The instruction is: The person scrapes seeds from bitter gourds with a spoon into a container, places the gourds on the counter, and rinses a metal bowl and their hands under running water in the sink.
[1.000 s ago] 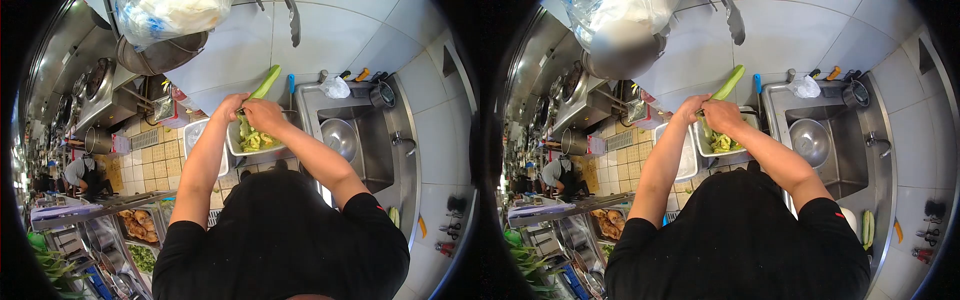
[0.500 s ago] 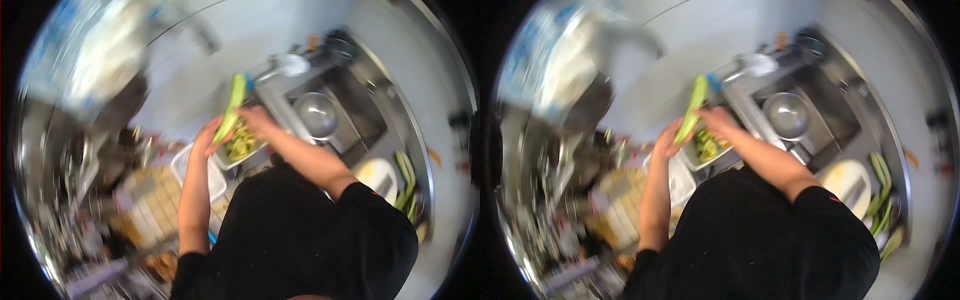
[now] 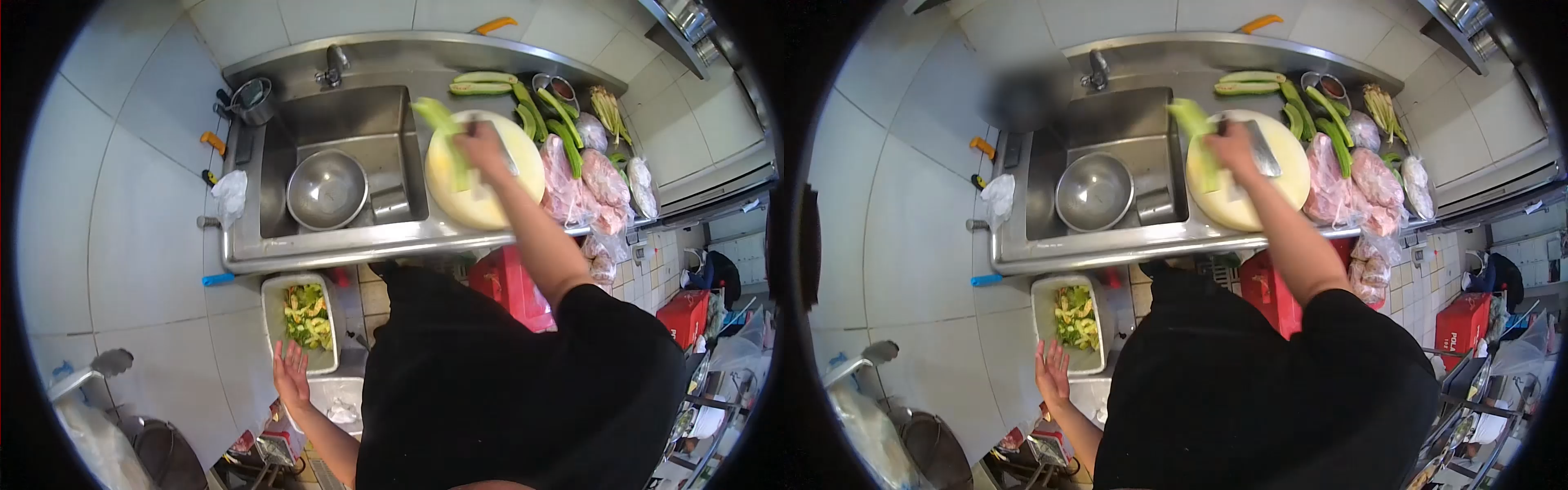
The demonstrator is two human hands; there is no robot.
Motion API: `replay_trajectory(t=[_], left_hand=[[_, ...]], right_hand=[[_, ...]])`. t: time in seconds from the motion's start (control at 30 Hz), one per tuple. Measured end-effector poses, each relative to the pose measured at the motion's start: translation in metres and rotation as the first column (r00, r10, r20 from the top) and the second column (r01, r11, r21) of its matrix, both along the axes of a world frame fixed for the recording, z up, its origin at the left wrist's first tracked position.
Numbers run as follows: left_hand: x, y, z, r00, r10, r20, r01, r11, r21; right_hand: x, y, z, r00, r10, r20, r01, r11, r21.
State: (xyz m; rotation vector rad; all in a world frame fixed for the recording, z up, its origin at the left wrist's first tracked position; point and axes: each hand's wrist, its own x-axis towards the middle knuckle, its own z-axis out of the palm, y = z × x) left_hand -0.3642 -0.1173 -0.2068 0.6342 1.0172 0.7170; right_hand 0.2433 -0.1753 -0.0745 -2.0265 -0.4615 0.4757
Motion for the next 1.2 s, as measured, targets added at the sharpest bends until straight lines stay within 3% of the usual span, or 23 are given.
replay_trajectory(t=[0.03, 0.07, 0.1, 0.17, 0.27, 0.37, 0.43, 0.5, 0.6, 0.7, 0.77, 0.8, 0.83, 0.9, 0.93, 0.97, 1.0, 1.03, 1.07, 1.1, 1.17, 1.2], left_hand=[[-0.004, -0.001, -0.011, 0.999, 0.049, -0.024, -0.050, 0.998, -0.032], [-0.007, -0.001, -0.025, 0.997, 0.076, -0.031, -0.078, 0.996, -0.054], [-0.013, -0.001, -0.036, 0.994, 0.101, -0.046, -0.104, 0.992, -0.073], [-0.012, 0.003, -0.049, 0.975, 0.201, -0.094, -0.213, 0.966, -0.145], [0.001, 0.011, -0.041, 0.944, 0.293, -0.150, -0.317, 0.933, -0.170], [0.007, 0.022, -0.030, 0.912, 0.363, -0.190, -0.392, 0.908, -0.147], [0.013, 0.026, -0.018, 0.904, 0.372, -0.211, -0.402, 0.907, -0.123], [0.023, 0.029, -0.006, 0.886, 0.386, -0.257, -0.417, 0.906, -0.076], [0.049, 0.024, 0.022, 0.851, 0.428, -0.306, -0.456, 0.889, -0.026], [0.062, 0.013, 0.029, 0.845, 0.415, -0.337, -0.439, 0.899, 0.007], [0.067, -0.003, 0.034, 0.832, 0.410, -0.373, -0.445, 0.895, -0.008], [0.074, -0.012, 0.039, 0.829, 0.394, -0.396, -0.435, 0.900, -0.014], [0.078, -0.019, 0.042, 0.816, 0.411, -0.407, -0.457, 0.889, -0.019], [0.084, -0.039, 0.043, 0.788, 0.418, -0.452, -0.496, 0.866, -0.063], [0.074, -0.051, 0.037, 0.806, 0.448, -0.388, -0.510, 0.857, -0.071], [0.075, -0.058, 0.037, 0.777, 0.458, -0.433, -0.537, 0.840, -0.075], [0.071, -0.067, 0.034, 0.768, 0.475, -0.429, -0.554, 0.830, -0.072], [0.081, -0.070, 0.045, 0.734, 0.496, -0.465, -0.584, 0.810, -0.059], [0.087, -0.073, 0.054, 0.715, 0.521, -0.466, -0.609, 0.791, -0.051], [0.091, -0.077, 0.061, 0.694, 0.546, -0.468, -0.633, 0.773, -0.036], [0.091, -0.084, 0.066, 0.663, 0.605, -0.441, -0.682, 0.731, -0.022], [0.090, -0.088, 0.067, 0.652, 0.632, -0.419, -0.703, 0.711, -0.020]], right_hand=[[0.052, -0.028, -0.015, 0.982, -0.086, 0.170, 0.067, 0.991, 0.113], [0.104, -0.057, -0.026, 0.963, -0.147, 0.224, 0.128, 0.987, 0.095], [0.132, -0.079, -0.011, 0.935, -0.216, 0.280, 0.235, 0.971, -0.036], [0.202, -0.112, -0.016, 0.907, -0.143, 0.397, 0.203, 0.973, -0.112], [0.276, -0.137, -0.022, 0.845, -0.159, 0.511, 0.422, 0.785, -0.453], [0.291, -0.114, -0.008, 0.821, -0.061, 0.568, 0.408, 0.758, -0.509], [0.313, -0.091, -0.022, 0.802, 0.015, 0.598, 0.374, 0.767, -0.521], [0.331, -0.054, -0.034, 0.790, 0.350, 0.504, 0.076, 0.760, -0.645], [0.342, 0.007, -0.071, 0.828, 0.427, 0.362, -0.056, 0.707, -0.705], [0.337, 0.068, -0.088, 0.785, 0.558, 0.267, -0.171, 0.611, -0.773], [0.338, 0.092, -0.116, 0.630, 0.685, 0.365, -0.184, 0.589, -0.787], [0.340, 0.102, -0.121, 0.581, 0.763, 0.283, -0.249, 0.498, -0.831], [0.343, 0.106, -0.131, 0.565, 0.780, 0.271, -0.268, 0.484, -0.833], [0.357, 0.125, -0.156, 0.436, 0.896, 0.083, -0.253, 0.211, -0.944], [0.366, 0.127, -0.176, 0.303, 0.945, 0.124, -0.218, 0.195, -0.956], [0.378, 0.121, -0.198, 0.153, 0.975, 0.162, -0.183, 0.189, -0.965], [0.388, 0.115, -0.212, -0.064, 0.984, 0.165, -0.181, 0.151, -0.972], [0.340, 0.121, -0.143, 0.300, 0.954, 0.021, -0.223, 0.092, -0.970], [0.354, 0.120, -0.157, 0.352, 0.936, 0.002, -0.298, 0.114, -0.948], [0.374, 0.118, -0.177, 0.182, 0.981, 0.062, -0.305, 0.117, -0.945], [0.336, 0.131, -0.128, 0.251, 0.948, 0.195, -0.488, 0.297, -0.821], [0.360, 0.142, -0.157, 0.264, 0.909, 0.323, -0.596, 0.416, -0.687]])
